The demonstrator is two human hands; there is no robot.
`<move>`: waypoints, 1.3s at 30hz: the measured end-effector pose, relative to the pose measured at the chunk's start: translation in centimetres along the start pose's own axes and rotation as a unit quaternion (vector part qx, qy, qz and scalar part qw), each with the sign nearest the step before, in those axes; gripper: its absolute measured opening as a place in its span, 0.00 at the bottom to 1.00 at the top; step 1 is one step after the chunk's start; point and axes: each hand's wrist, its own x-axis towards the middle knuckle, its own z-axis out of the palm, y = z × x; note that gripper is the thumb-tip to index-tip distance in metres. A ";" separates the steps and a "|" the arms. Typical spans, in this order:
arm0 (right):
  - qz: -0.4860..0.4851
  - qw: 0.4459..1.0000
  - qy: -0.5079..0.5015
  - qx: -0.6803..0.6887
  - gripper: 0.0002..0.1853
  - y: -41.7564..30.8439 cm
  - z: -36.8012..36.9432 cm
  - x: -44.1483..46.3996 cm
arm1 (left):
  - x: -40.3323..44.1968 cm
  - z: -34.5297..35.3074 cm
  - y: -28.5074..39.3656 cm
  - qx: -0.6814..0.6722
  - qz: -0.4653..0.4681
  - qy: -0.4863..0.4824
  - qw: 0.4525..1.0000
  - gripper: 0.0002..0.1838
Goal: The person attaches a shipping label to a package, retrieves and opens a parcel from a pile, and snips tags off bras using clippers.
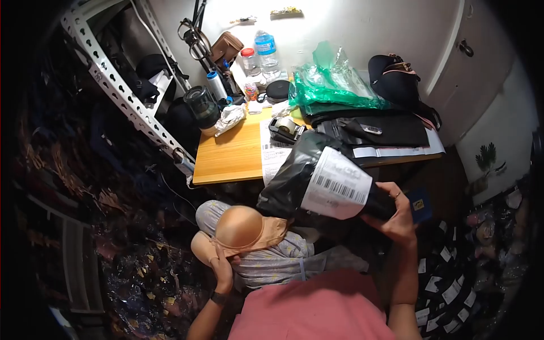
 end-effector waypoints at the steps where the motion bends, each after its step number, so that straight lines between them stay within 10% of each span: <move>1: -0.030 0.999 -0.017 -0.022 0.31 -0.4 0.5 0.1 | -1.0 -0.5 0.3 0.043 -0.088 -0.064 0.993 0.24; 5: -0.142 0.985 -0.091 -0.043 0.32 -1.9 4.2 0.9 | -4.0 -1.0 3.8 0.135 -0.215 -0.366 0.895 0.24; 6: -0.167 0.979 -0.112 -0.045 0.32 -2.0 5.2 0.9 | -4.4 -1.6 4.5 0.187 -0.102 -0.367 0.905 0.21; 8: -0.199 0.965 -0.166 -0.052 0.35 -2.4 7.4 0.7 | -4.0 -2.6 8.1 0.175 0.122 -0.226 0.951 0.18; 13: -0.247 0.923 -0.278 -0.099 0.40 -0.8 13.0 -0.8 | -0.8 -3.4 11.7 0.094 0.207 0.067 0.971 0.13; 15: -0.229 0.916 -0.319 -0.083 0.47 0.7 14.7 -1.3 | -2.2 -1.1 11.4 0.231 0.311 0.029 0.921 0.20; 18: -0.156 0.950 -0.270 -0.033 0.28 3.1 16.2 -2.6 | -3.7 2.1 8.0 0.493 0.346 -0.091 0.793 0.35; 27: -0.196 0.958 -0.188 -0.090 0.08 4.8 18.2 -3.1 | -4.0 4.6 6.6 0.494 0.384 -0.062 0.777 0.25; 31: -0.199 0.966 -0.160 -0.038 0.07 2.1 18.1 -3.1 | -7.4 8.0 8.0 0.327 0.410 -0.095 0.846 0.19; 39: -0.136 0.977 -0.160 0.043 0.06 -0.5 17.1 -4.5 | -7.0 7.3 8.6 0.365 0.447 -0.086 0.812 0.13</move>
